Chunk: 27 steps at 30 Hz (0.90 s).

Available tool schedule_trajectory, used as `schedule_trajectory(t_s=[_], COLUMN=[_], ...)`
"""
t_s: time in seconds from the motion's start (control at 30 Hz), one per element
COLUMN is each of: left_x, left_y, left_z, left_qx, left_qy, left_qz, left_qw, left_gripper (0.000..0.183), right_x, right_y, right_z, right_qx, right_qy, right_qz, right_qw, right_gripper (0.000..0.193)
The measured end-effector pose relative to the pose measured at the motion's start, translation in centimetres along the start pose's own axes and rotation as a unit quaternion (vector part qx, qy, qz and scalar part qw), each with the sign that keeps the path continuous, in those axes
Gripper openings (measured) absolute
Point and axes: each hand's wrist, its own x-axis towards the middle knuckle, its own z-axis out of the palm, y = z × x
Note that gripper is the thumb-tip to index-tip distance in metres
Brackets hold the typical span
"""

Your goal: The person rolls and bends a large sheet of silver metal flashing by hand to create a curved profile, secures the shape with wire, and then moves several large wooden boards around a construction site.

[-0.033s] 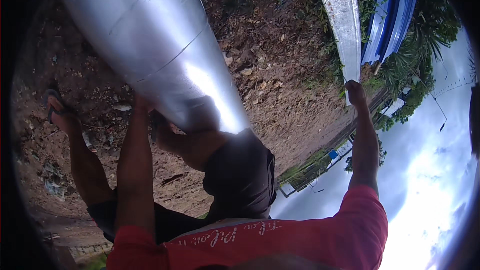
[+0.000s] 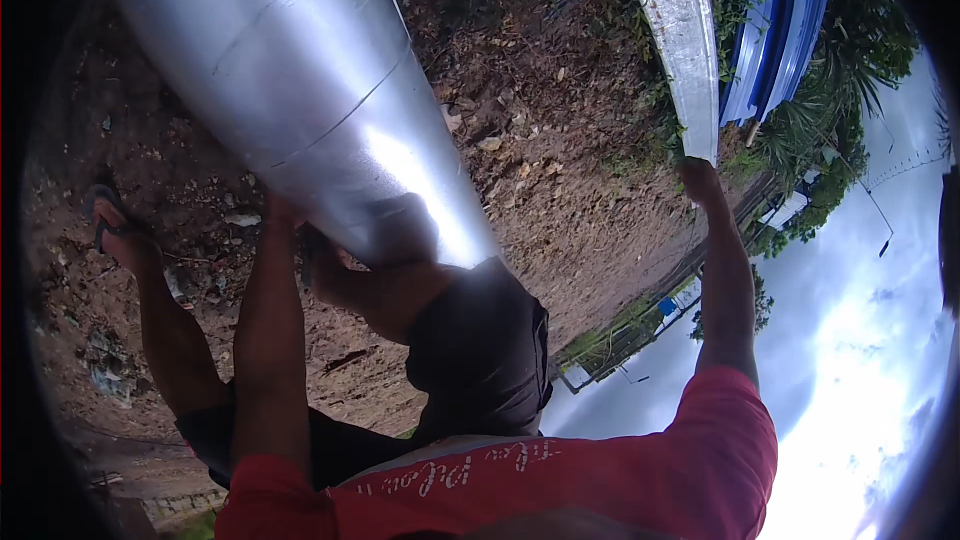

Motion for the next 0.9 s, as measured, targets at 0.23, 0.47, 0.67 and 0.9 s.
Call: schedule_trajectory(t_s=[0.23,0.47,0.67,0.9], left_x=[-0.8,0.5,1.1,-0.3], left_y=[1.4,1.7,2.5,1.9], left_z=[-6.5,-9.3,-11.7,-10.2], left_qx=[0.02,0.035,0.035,0.069], left_qy=[0.047,0.072,0.139,0.012], left_qz=[-0.009,-0.034,-0.061,-0.003], left_qw=[0.999,0.996,0.988,0.998], left_gripper=[0.049,0.048,0.047,0.043], right_x=[4.7,1.3,2.7,8.1], right_y=[-12.7,-11.6,-14.8,-18.5], right_z=[-11.4,-20.6,-21.8,-17.1], right_qx=[0.445,0.712,0.748,0.793], right_qy=[0.14,0.2,0.233,0.188], right_qz=[0.092,0.149,0.122,0.12], right_qw=[0.88,0.657,0.609,0.567], right_gripper=[0.023,0.019,0.019,0.018])
